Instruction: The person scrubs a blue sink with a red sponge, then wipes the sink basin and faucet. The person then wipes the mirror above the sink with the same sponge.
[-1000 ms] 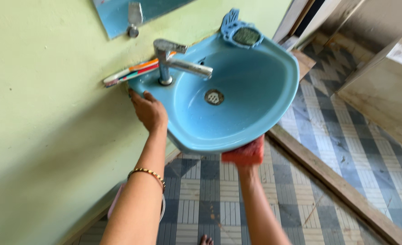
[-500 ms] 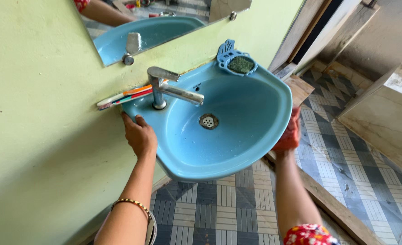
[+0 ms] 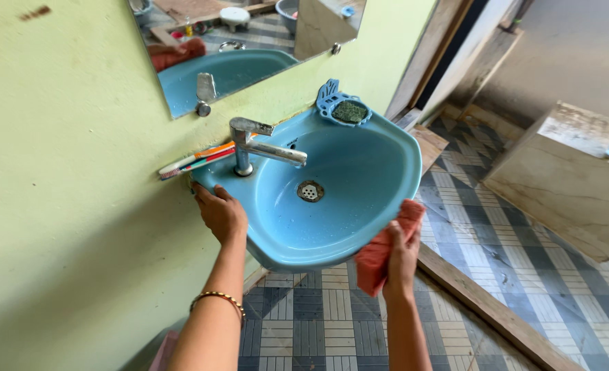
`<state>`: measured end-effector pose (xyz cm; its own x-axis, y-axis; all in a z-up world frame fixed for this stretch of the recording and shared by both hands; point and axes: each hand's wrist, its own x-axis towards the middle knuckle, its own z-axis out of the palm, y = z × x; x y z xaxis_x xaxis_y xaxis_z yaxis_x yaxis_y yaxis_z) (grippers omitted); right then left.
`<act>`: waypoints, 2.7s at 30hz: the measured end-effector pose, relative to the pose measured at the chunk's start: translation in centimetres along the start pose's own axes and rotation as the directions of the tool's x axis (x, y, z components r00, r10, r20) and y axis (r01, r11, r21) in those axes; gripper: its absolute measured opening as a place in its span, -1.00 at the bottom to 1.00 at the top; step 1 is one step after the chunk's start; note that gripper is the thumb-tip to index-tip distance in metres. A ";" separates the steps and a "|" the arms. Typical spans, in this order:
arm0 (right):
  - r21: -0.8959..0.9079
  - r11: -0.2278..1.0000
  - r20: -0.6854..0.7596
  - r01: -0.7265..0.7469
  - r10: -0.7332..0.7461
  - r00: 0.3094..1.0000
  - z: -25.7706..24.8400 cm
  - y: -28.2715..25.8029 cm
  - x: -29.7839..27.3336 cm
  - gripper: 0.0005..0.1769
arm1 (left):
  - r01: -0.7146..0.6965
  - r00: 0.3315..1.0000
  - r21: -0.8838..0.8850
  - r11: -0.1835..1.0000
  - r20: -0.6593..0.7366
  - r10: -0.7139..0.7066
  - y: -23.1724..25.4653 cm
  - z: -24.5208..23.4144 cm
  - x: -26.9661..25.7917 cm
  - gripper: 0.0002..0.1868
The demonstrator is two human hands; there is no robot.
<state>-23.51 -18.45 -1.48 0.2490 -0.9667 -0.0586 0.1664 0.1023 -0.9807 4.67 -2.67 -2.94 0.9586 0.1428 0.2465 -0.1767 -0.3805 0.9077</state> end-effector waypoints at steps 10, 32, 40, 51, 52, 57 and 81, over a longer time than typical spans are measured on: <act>-0.975 -0.060 0.222 0.215 -0.179 0.958 3.4 -3.8 2.2 -0.26 | 0.015 1.000 -0.013 1.000 0.004 -0.015 1.0 -0.7 -0.3 -0.41; -0.300 0.954 0.038 0.026 -0.015 0.999 1.0 -3.9 27.7 -0.37 | -0.001 0.997 0.023 1.000 -0.078 0.003 0.3 0.5 0.2 -0.46; -0.337 0.246 0.277 0.909 -0.897 0.346 -2.3 3.9 14.9 -0.40 | 0.084 0.996 -0.042 0.996 -0.004 -0.084 1.3 -0.2 -0.3 -0.42; -0.974 0.213 0.020 0.082 -0.279 0.960 1.4 -4.6 8.2 -0.20 | 0.095 0.992 0.013 0.995 0.079 -0.096 2.0 -0.9 -0.8 -0.38; -0.986 0.146 0.050 0.083 -0.215 0.975 1.7 -5.9 9.9 -0.17 | 0.104 0.992 0.005 0.995 0.077 -0.105 2.0 -1.0 -0.8 -0.39; -0.989 -0.031 0.145 0.142 -0.142 0.979 4.2 -8.5 19.0 -0.16 | 0.078 0.997 -0.007 0.997 0.011 -0.078 2.1 -1.0 -0.8 -0.42; -0.976 0.063 0.202 0.211 -0.125 0.971 2.7 -6.1 10.1 -0.01 | 0.125 0.990 -0.011 0.992 0.073 -0.124 2.3 -1.2 -1.0 -0.41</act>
<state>-19.45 -28.26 4.42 0.4134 -0.9046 0.1035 -0.8679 -0.4259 -0.2558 3.05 -2.57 -0.63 0.9868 0.1219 0.1069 -0.0582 -0.3493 0.9352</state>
